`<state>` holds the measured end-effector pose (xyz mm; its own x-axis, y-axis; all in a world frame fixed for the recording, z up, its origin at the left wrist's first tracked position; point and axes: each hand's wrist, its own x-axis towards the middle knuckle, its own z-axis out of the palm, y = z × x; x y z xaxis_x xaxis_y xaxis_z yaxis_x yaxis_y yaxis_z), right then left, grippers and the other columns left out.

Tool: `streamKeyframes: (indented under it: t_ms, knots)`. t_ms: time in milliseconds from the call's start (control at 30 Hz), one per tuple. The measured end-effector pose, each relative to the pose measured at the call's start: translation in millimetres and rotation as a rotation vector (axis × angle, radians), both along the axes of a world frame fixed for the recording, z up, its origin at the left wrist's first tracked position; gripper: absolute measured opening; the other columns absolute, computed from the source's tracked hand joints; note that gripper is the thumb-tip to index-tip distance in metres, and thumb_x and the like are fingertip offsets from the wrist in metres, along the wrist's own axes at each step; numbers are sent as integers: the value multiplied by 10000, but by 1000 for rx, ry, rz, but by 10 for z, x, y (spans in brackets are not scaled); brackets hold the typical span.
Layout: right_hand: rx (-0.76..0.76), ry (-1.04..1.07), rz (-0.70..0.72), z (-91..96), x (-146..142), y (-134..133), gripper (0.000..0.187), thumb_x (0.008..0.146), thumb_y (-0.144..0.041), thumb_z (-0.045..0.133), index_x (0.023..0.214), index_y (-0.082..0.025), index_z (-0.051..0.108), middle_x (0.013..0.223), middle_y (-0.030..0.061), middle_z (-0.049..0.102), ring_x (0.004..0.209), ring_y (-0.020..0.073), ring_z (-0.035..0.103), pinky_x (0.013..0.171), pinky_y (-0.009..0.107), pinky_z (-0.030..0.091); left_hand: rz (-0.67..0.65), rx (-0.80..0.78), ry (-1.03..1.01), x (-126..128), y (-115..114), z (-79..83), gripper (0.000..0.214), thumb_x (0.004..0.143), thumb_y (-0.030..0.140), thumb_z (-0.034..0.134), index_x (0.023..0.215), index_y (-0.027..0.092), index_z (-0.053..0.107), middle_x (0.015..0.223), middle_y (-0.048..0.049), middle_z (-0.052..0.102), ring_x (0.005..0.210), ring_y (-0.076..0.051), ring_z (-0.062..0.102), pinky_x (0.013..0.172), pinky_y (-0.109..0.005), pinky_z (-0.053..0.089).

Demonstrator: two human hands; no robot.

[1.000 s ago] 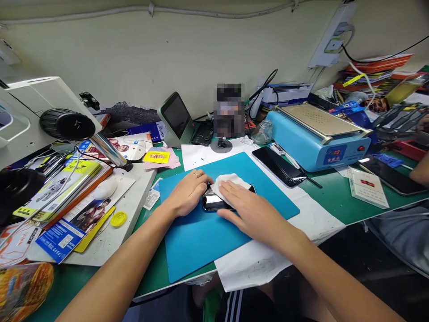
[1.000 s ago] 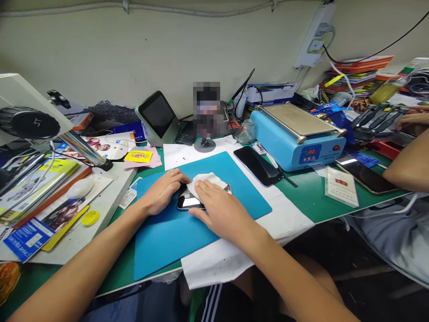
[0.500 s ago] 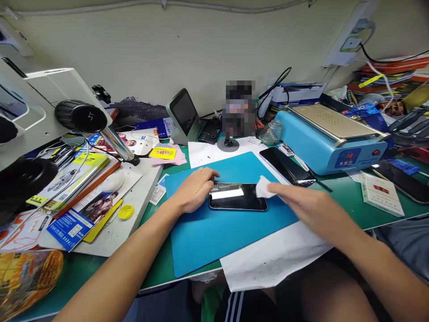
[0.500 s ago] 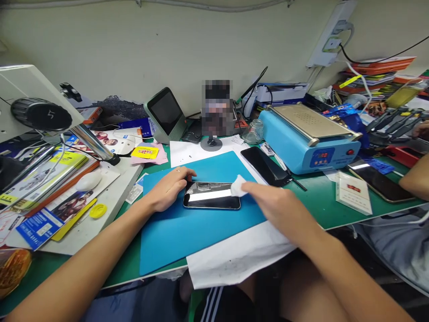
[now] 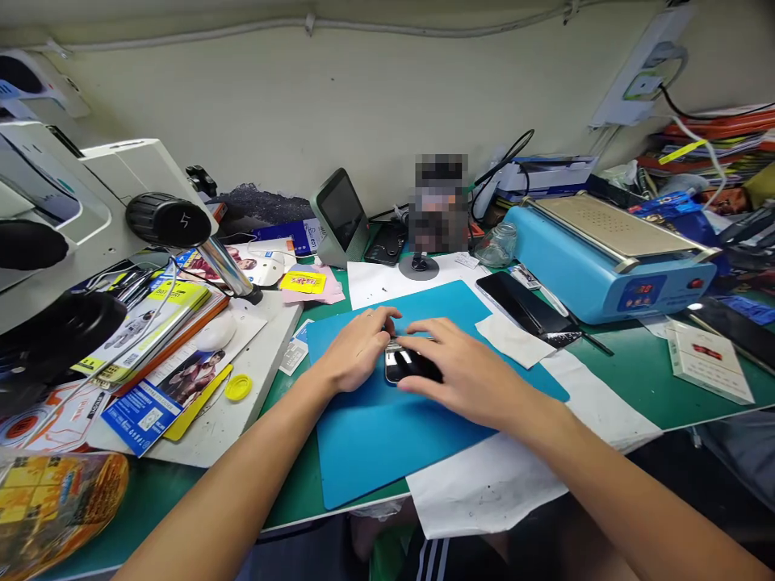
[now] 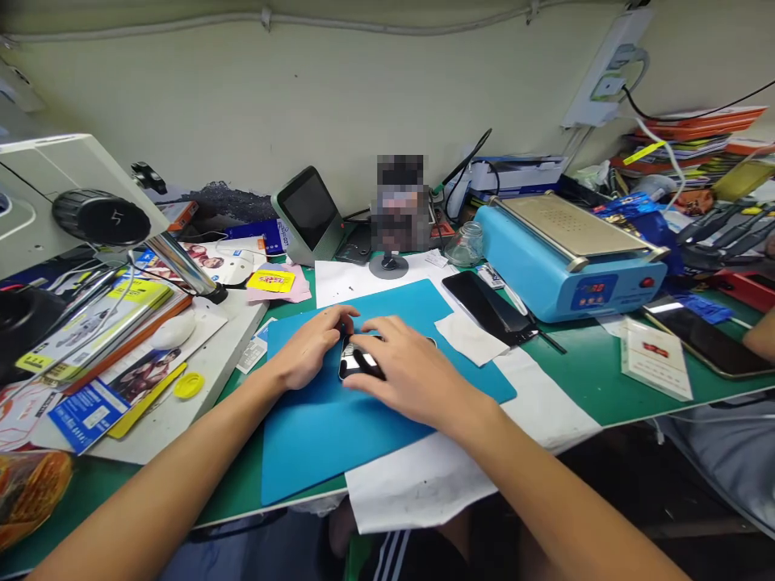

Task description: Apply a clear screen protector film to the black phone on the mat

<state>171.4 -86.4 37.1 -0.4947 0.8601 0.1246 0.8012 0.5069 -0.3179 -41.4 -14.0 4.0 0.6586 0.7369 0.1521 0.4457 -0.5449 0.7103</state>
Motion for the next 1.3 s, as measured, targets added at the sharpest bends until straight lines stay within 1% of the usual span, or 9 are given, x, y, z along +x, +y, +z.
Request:
streamKeyframes:
  t_ms: [33,100,167,267,500,767,1067,1200,1300]
  knots:
    - [-11,-15,11,24,-97,39,462,918,-545,614,1282,-261,626,1341,110,594,1225,307,553,877,454,564,2,0,-4,1,-5,3,441,939,289,280,1306,175,495,1125,-88,628,1035,-290,569,892,-441,455]
    - [-25,-49,20,49,-212,118,462,866,-551,681,1201,-234,649,1241,116,613,1124,318,579,795,450,563,5,1,-9,5,-10,7,436,935,291,288,1299,183,504,1132,-90,632,1043,-295,571,890,-443,457]
    - [-31,-74,28,55,-247,183,415,852,-523,708,1116,-207,661,1160,111,622,1056,313,587,764,442,548,9,-1,-11,12,-8,9,429,933,286,297,1290,191,515,1144,-91,637,1054,-298,573,893,-443,457]
    - [-57,-102,45,67,-246,239,374,854,-497,711,1060,-190,656,1138,108,620,1021,301,586,739,415,530,11,-4,-16,23,1,9,415,948,295,297,1277,196,531,1170,-92,640,1072,-295,576,913,-444,456]
    - [-128,-152,54,164,-271,247,479,819,-532,731,1114,-166,639,1173,120,603,1029,293,577,739,389,509,4,0,-19,34,-2,8,400,945,286,304,1245,185,548,1192,-104,642,1111,-311,570,947,-470,450]
    - [-200,-214,71,267,-307,310,472,799,-507,743,1089,-147,646,1106,121,612,974,289,578,677,374,492,4,-2,-26,38,-1,-9,385,966,294,297,1226,191,561,1211,-106,639,1149,-312,557,985,-474,438]
    - [-221,-227,85,258,-323,360,502,778,-503,757,1095,-131,644,1091,122,603,962,286,581,646,356,477,27,-19,-40,40,-9,15,370,961,266,295,1209,190,559,1235,-102,633,1130,-293,572,947,-430,453]
    - [-209,-214,93,256,-321,364,472,775,-490,758,1073,-142,645,1077,117,608,952,284,587,657,362,486,33,-25,-41,38,-16,17,338,958,259,292,1145,184,563,1174,-103,638,1084,-282,583,915,-417,460]
    - [-192,-200,93,256,-320,353,456,769,-476,766,1066,-157,634,1065,109,614,938,282,593,666,370,495,33,-25,-43,39,-20,18,337,958,256,290,1157,181,551,1168,-103,633,1083,-281,579,914,-422,456]
